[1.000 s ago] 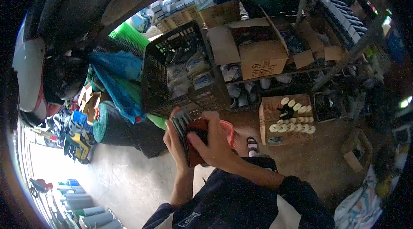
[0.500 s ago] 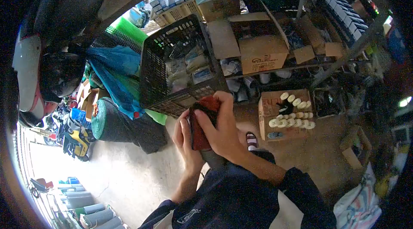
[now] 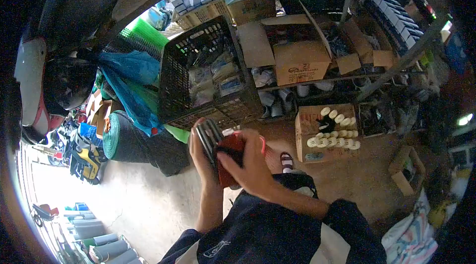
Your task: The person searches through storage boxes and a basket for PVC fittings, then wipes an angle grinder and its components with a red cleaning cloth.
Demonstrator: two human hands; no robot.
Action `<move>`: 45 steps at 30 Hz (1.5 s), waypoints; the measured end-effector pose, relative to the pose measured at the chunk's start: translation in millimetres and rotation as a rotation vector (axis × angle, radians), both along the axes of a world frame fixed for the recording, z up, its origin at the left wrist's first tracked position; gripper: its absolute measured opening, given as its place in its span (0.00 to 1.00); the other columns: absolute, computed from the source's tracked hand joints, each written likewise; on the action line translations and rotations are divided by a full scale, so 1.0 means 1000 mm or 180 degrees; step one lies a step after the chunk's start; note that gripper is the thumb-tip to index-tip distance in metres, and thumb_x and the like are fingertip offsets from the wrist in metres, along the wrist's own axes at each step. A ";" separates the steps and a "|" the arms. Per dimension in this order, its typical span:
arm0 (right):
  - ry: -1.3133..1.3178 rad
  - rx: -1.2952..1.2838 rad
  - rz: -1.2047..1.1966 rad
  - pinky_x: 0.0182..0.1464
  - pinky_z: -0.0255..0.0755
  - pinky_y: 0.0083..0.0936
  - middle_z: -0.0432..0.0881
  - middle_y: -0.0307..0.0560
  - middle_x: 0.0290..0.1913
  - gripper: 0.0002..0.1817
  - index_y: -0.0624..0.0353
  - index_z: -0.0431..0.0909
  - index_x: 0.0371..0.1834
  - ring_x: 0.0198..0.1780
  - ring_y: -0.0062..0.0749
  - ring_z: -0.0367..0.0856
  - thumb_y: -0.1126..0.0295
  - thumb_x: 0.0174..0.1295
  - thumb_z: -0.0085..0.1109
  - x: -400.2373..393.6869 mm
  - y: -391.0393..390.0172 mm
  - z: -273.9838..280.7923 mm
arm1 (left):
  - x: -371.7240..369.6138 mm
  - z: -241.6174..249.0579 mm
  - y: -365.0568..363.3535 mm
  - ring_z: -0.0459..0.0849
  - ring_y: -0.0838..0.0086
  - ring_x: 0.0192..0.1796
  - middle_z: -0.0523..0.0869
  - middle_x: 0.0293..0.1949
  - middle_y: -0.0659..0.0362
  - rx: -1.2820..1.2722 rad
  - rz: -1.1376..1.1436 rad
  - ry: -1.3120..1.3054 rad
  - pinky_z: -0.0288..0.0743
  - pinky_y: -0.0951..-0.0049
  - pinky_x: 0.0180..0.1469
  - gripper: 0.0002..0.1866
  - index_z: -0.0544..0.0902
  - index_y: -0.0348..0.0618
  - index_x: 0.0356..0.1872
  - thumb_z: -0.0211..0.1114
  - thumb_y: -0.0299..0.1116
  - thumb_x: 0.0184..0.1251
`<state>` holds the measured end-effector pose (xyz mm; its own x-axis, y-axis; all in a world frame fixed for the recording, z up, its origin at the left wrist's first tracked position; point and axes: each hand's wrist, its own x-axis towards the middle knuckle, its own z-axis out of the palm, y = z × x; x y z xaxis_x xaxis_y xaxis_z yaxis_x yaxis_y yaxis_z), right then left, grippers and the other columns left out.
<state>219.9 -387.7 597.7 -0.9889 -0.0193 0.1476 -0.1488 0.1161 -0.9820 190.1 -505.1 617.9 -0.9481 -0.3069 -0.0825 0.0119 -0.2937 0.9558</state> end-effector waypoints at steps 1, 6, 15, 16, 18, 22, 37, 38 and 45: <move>0.0075 0.0053 0.0040 0.58 0.64 0.40 0.70 0.55 0.49 0.30 0.65 0.63 0.57 0.53 0.45 0.69 0.63 0.61 0.69 0.001 0.001 0.000 | 0.000 0.002 0.001 0.83 0.76 0.44 0.83 0.47 0.58 0.0026 0.0011 -0.0047 0.77 0.75 0.50 0.25 0.76 0.38 0.63 0.44 0.48 0.84; -0.0095 -0.0011 0.0042 0.55 0.67 0.36 0.67 0.53 0.49 0.27 0.64 0.64 0.55 0.51 0.41 0.71 0.64 0.62 0.69 -0.020 0.005 0.034 | 0.011 0.013 0.011 0.82 0.75 0.45 0.82 0.46 0.57 0.0196 -0.0102 -0.0003 0.77 0.74 0.51 0.26 0.76 0.37 0.62 0.43 0.49 0.84; 0.0083 -0.0245 0.0057 0.55 0.70 0.33 0.67 0.51 0.51 0.26 0.65 0.62 0.58 0.51 0.37 0.74 0.67 0.64 0.66 0.015 0.005 0.009 | 0.003 0.007 -0.006 0.82 0.78 0.47 0.85 0.46 0.59 -0.0179 -0.0081 -0.0100 0.75 0.76 0.53 0.25 0.76 0.36 0.63 0.54 0.48 0.80; 0.0166 -0.0097 0.0006 0.55 0.70 0.34 0.67 0.52 0.51 0.26 0.65 0.62 0.58 0.51 0.39 0.74 0.67 0.64 0.66 0.010 0.007 0.009 | 0.004 0.003 -0.003 0.82 0.77 0.49 0.85 0.48 0.58 0.0086 -0.0177 -0.0136 0.75 0.75 0.54 0.25 0.76 0.36 0.64 0.53 0.47 0.80; 0.0293 0.0147 -0.0124 0.55 0.69 0.35 0.66 0.54 0.51 0.27 0.65 0.62 0.57 0.52 0.42 0.73 0.66 0.64 0.66 -0.006 0.012 0.014 | 0.013 -0.005 0.007 0.82 0.76 0.53 0.85 0.52 0.57 0.0608 -0.0382 -0.0205 0.76 0.75 0.56 0.24 0.75 0.37 0.65 0.51 0.46 0.82; 0.0503 0.0410 -0.0486 0.55 0.67 0.39 0.65 0.58 0.50 0.28 0.67 0.61 0.56 0.51 0.48 0.71 0.64 0.64 0.67 -0.032 0.022 0.025 | 0.030 0.005 0.021 0.80 0.73 0.59 0.81 0.60 0.55 0.0994 -0.0615 -0.0479 0.75 0.71 0.61 0.24 0.74 0.36 0.66 0.47 0.46 0.84; 0.0308 0.0355 -0.0428 0.56 0.70 0.36 0.65 0.56 0.52 0.22 0.64 0.64 0.58 0.54 0.47 0.74 0.68 0.67 0.62 -0.008 0.007 0.019 | 0.035 0.004 0.016 0.79 0.71 0.59 0.81 0.56 0.55 0.0360 -0.0443 -0.0021 0.72 0.72 0.62 0.24 0.69 0.38 0.68 0.48 0.44 0.82; 0.0096 0.0175 -0.0371 0.58 0.69 0.36 0.66 0.57 0.53 0.22 0.64 0.65 0.58 0.56 0.48 0.73 0.68 0.66 0.62 0.004 0.004 0.019 | 0.033 0.007 0.015 0.81 0.71 0.56 0.82 0.53 0.54 0.0462 -0.0340 0.0053 0.73 0.72 0.60 0.26 0.69 0.38 0.68 0.49 0.47 0.81; 0.0147 0.0350 -0.0328 0.59 0.67 0.41 0.66 0.60 0.54 0.26 0.66 0.65 0.60 0.58 0.52 0.72 0.65 0.66 0.63 0.018 -0.001 0.005 | 0.052 -0.034 0.002 0.81 0.64 0.56 0.81 0.56 0.53 0.1263 -0.0447 -0.0410 0.77 0.61 0.61 0.29 0.70 0.42 0.69 0.47 0.54 0.80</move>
<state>237.8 -388.6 602.6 -0.9787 0.0633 0.1954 -0.1752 0.2394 -0.9550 241.9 -503.1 583.9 -0.9527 -0.0965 -0.2883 -0.1662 -0.6286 0.7598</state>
